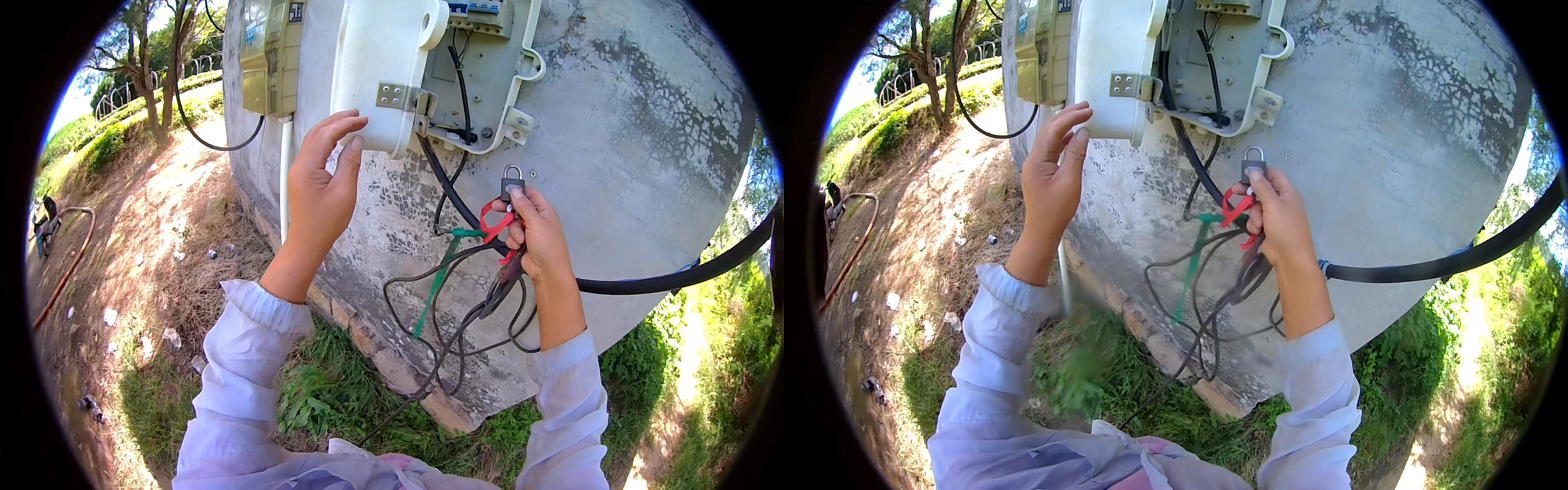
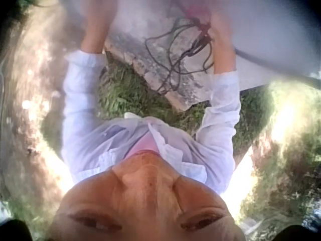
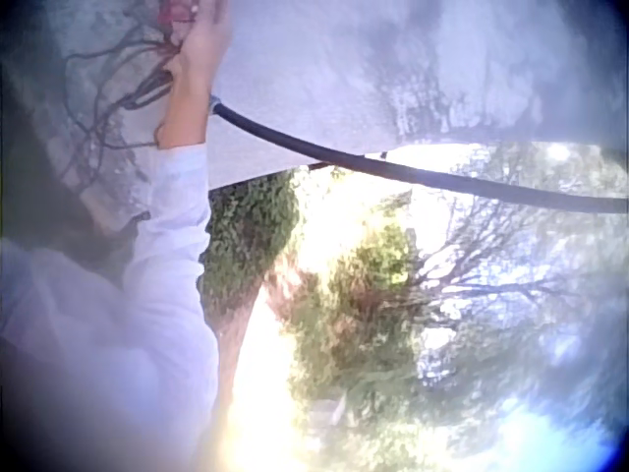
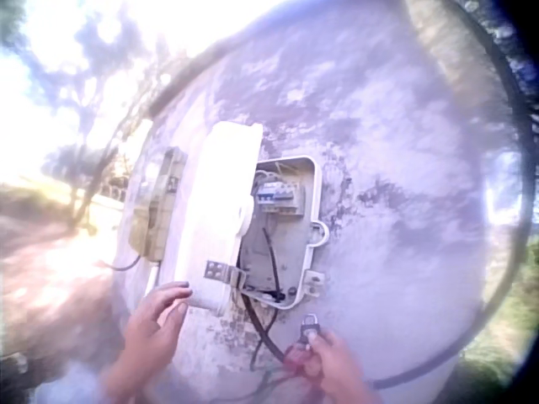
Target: The person opens a wall-mounted electrical box and manipulates the internal wiring and components. They use a red-handled tool to work on a small black device attached to the wires, then close the box and secure it with a padlock.
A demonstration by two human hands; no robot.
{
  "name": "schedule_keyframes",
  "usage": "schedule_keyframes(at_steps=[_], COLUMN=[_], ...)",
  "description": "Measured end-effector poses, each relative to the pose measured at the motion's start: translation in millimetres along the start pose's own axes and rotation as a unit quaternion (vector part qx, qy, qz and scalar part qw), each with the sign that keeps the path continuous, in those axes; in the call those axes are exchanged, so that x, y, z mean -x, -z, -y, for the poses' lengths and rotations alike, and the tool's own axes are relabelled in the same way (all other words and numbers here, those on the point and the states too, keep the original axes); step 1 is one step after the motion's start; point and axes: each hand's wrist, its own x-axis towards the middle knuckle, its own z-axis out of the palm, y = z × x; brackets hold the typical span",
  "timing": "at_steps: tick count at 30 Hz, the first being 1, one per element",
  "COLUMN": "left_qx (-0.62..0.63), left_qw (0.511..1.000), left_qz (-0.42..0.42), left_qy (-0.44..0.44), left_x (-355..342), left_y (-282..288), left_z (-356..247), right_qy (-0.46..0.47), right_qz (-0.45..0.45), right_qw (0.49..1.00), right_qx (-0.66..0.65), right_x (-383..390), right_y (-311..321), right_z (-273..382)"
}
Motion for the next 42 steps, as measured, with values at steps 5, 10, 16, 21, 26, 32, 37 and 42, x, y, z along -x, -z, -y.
schedule_keyframes(at_steps=[5, 10, 16, 21, 26, 32, 37, 42], left_qx=[-0.077, -0.228, -0.314, -0.287, -0.269, -0.241, -0.227, -0.244], left_qw=[0.993, 0.95, 0.904, 0.891, 0.877, 0.873, 0.869, 0.857], left_qz=[0.024, 0.026, 0.091, 0.14, 0.2, 0.226, 0.235, 0.246], left_qy=[-0.091, -0.209, -0.275, -0.323, -0.343, -0.359, -0.373, -0.381], left_x=[-8, -20, -21, -30, -47, -57, -59, -59], left_y=[-12, -38, -77, -107, -129, -137, -136, -144], left_z=[-2, -1, 2, 7, 15, 28, 32, 30], right_qy=[-0.003, -0.005, -0.011, -0.027, -0.01, -0.034, -0.054, -0.054], right_qz=[0.017, 0.016, 0.002, -0.01, -0.017, -0.037, -0.068, -0.054], right_qw=[1.0, 0.999, 0.999, 0.999, 0.998, 0.992, 0.99, 0.995], right_qx=[0.001, -0.029, -0.037, -0.044, -0.064, -0.118, -0.115, -0.07], right_x=[15, 24, 27, 26, 21, 12, -1, -16], right_y=[5, 11, 22, 26, 27, 23, 23, 30], right_z=[-12, -8, -8, -12, -1, 8, 8, 3])
